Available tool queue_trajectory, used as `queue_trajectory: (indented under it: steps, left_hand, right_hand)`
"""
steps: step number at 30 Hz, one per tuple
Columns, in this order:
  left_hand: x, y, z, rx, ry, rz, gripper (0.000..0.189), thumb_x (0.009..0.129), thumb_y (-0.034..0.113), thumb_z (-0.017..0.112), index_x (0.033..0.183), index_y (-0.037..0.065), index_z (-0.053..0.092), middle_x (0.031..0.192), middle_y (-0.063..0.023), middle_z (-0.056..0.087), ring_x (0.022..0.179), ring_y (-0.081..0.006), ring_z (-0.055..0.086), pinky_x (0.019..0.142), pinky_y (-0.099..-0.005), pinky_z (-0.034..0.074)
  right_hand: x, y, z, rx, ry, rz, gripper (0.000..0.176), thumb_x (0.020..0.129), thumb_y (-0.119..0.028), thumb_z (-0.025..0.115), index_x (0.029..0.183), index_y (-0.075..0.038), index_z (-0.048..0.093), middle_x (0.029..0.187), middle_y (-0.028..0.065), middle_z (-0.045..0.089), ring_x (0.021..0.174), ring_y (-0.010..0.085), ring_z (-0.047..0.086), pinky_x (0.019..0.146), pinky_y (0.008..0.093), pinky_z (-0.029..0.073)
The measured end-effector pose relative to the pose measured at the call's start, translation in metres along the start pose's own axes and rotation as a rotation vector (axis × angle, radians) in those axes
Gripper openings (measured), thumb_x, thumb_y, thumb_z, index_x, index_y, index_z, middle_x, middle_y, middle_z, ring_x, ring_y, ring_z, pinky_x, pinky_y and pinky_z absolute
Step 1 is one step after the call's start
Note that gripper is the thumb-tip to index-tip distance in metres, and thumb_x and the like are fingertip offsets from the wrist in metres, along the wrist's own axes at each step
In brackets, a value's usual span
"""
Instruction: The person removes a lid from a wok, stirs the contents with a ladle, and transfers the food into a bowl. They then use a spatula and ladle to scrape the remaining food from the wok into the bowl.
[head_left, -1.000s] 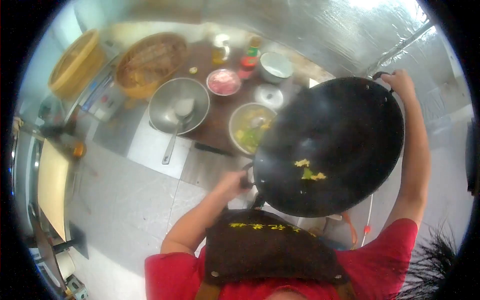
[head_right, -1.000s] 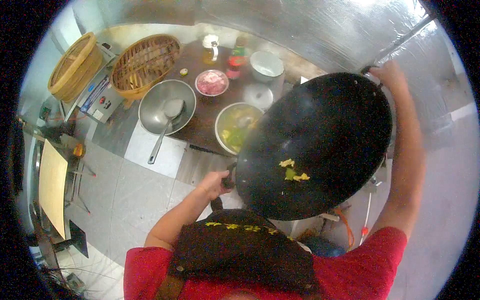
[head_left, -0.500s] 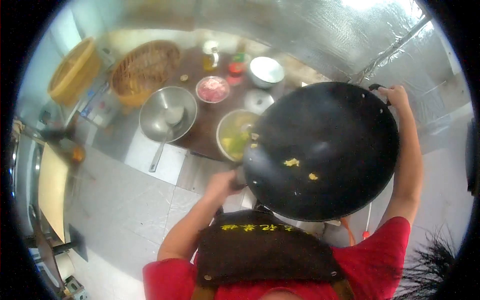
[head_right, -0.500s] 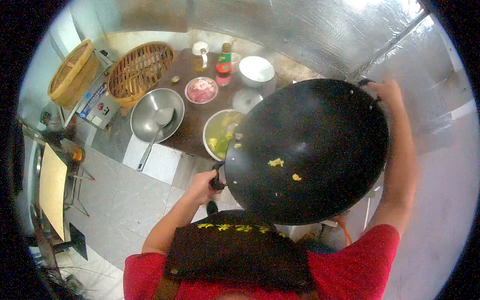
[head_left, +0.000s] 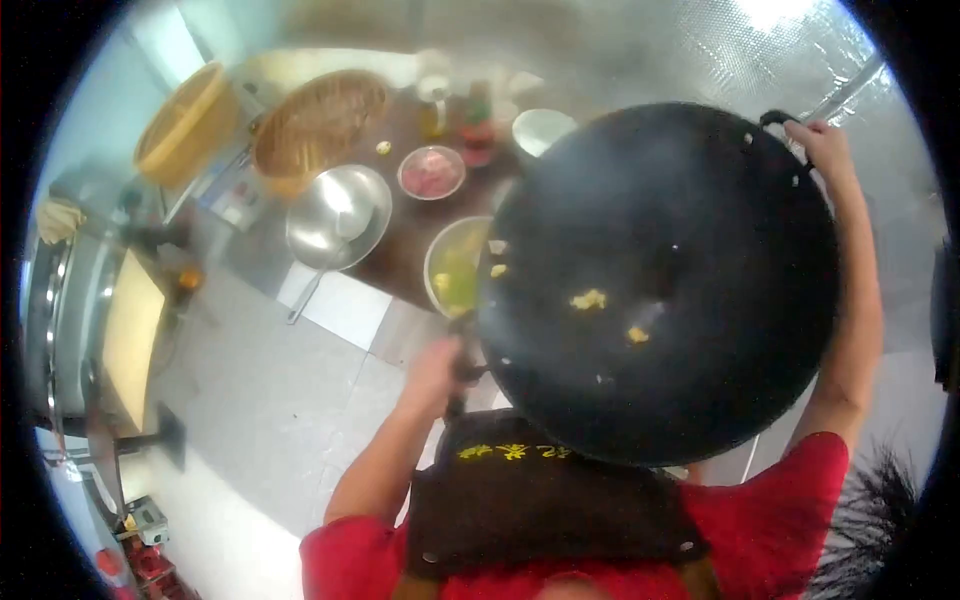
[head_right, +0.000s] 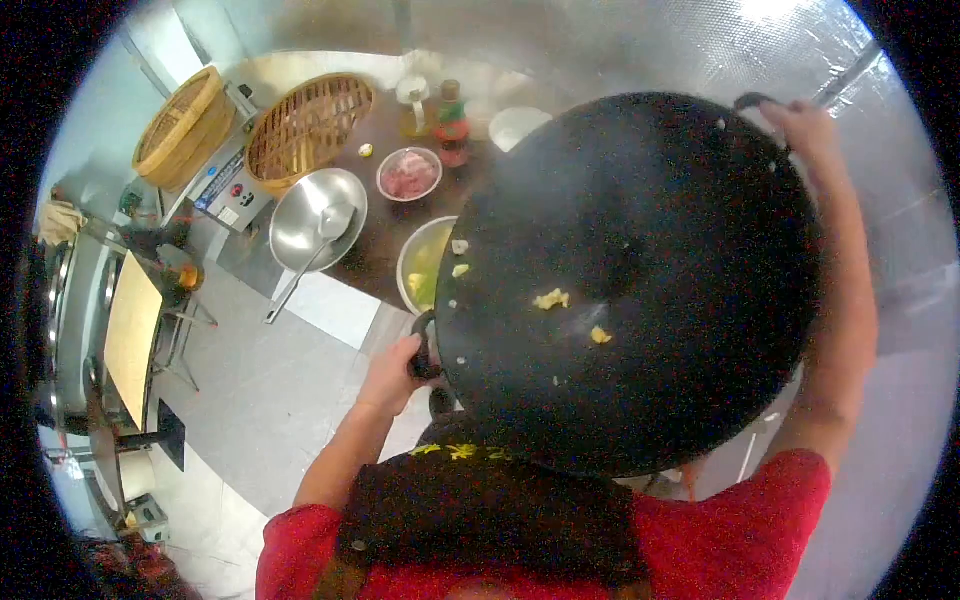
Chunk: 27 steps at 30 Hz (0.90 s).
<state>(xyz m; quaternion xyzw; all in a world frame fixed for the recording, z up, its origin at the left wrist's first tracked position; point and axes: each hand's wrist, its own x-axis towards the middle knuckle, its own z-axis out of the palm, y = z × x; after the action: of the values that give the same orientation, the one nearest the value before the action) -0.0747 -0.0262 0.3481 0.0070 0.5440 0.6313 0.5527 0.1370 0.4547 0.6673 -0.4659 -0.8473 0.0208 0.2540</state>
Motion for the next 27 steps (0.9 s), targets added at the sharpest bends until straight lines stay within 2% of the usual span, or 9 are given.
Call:
queue_trajectory:
  steps: [4,6,8,14,17,18,19,22,27]
  left_hand:
    - [0.058,-0.091,-0.052,0.238,-0.148,0.247,0.020,0.086,0.020,0.052,0.086,0.000,0.058,0.078,-0.0090,0.056,0.070,-0.0209,0.056,0.064,-0.0393,0.049]
    - [0.012,-0.030,-0.008,-0.151,-0.002,-0.115,0.022,0.086,0.022,0.053,0.087,0.000,0.058,0.076,-0.0093,0.056,0.067,-0.0216,0.056,0.063,-0.0388,0.049]
    - [0.018,-0.019,-0.019,0.050,-0.093,0.120,0.022,0.086,0.022,0.053,0.088,0.001,0.059,0.079,-0.0097,0.058,0.067,-0.0209,0.056,0.061,-0.0381,0.049]
    - [0.041,0.064,0.025,0.078,-0.058,0.167,0.026,0.087,0.024,0.055,0.095,0.000,0.060,0.088,-0.0084,0.062,0.080,-0.0181,0.062,0.062,-0.0342,0.054]
    - [0.053,0.115,0.078,0.258,-0.097,0.293,0.029,0.085,0.024,0.057,0.096,-0.003,0.060,0.088,-0.0074,0.060,0.079,-0.0176,0.061,0.061,-0.0330,0.055]
    - [0.094,0.110,0.081,0.500,-0.140,0.520,0.030,0.085,0.024,0.057,0.097,-0.004,0.059,0.090,-0.0082,0.060,0.080,-0.0180,0.060,0.061,-0.0341,0.056]
    - [0.110,0.116,0.095,0.556,-0.132,0.547,0.032,0.085,0.024,0.058,0.098,-0.005,0.059,0.090,-0.0092,0.059,0.081,-0.0184,0.060,0.061,-0.0351,0.056]
    - [0.130,0.145,0.159,0.500,-0.069,0.400,0.033,0.084,0.024,0.058,0.097,-0.006,0.059,0.092,-0.0123,0.058,0.084,-0.0198,0.059,0.061,-0.0373,0.058]
    - [0.195,0.137,0.203,0.553,-0.029,0.430,0.034,0.084,0.025,0.058,0.097,-0.006,0.060,0.089,-0.0128,0.060,0.080,-0.0206,0.060,0.057,-0.0362,0.057]
  right_hand:
    - [-0.005,-0.060,0.002,-0.220,-0.095,-0.090,0.041,0.074,-0.035,0.066,0.077,0.006,0.063,0.059,0.0104,0.057,0.054,0.0185,0.056,0.052,0.0343,0.044]
    - [-0.012,-0.050,0.017,-0.325,0.005,-0.116,0.037,0.072,-0.030,0.066,0.070,0.007,0.062,0.055,0.0113,0.055,0.051,0.0197,0.054,0.051,0.0356,0.043]
    - [-0.029,-0.037,0.011,-0.207,-0.065,0.013,0.035,0.071,-0.028,0.066,0.065,0.006,0.059,0.052,0.0097,0.052,0.048,0.0179,0.050,0.047,0.0358,0.040]
    - [-0.078,0.119,0.017,0.186,-0.248,0.612,0.025,0.072,-0.022,0.070,0.063,-0.001,0.061,0.055,0.0053,0.054,0.045,0.0157,0.049,0.040,0.0339,0.037]
    - [-0.097,0.213,0.050,0.073,-0.159,0.715,0.031,0.072,-0.027,0.073,0.061,0.000,0.060,0.054,0.0064,0.054,0.043,0.0166,0.048,0.039,0.0345,0.035]
    - [-0.105,0.286,0.065,0.342,-0.263,0.446,0.032,0.073,-0.028,0.072,0.061,0.000,0.060,0.055,0.0085,0.055,0.045,0.0174,0.051,0.041,0.0335,0.039]
    - [-0.108,0.290,0.075,0.371,-0.125,0.765,0.028,0.075,-0.027,0.071,0.066,-0.002,0.062,0.056,0.0092,0.056,0.046,0.0180,0.053,0.044,0.0321,0.041]
    - [-0.119,0.339,0.093,0.416,-0.270,0.734,0.021,0.074,-0.021,0.072,0.072,-0.003,0.061,0.062,0.0060,0.055,0.049,0.0171,0.052,0.043,0.0319,0.036]
    - [-0.109,0.357,0.131,0.700,-0.007,0.939,0.019,0.075,-0.017,0.071,0.071,-0.004,0.058,0.060,0.0047,0.051,0.043,0.0165,0.048,0.036,0.0314,0.031]
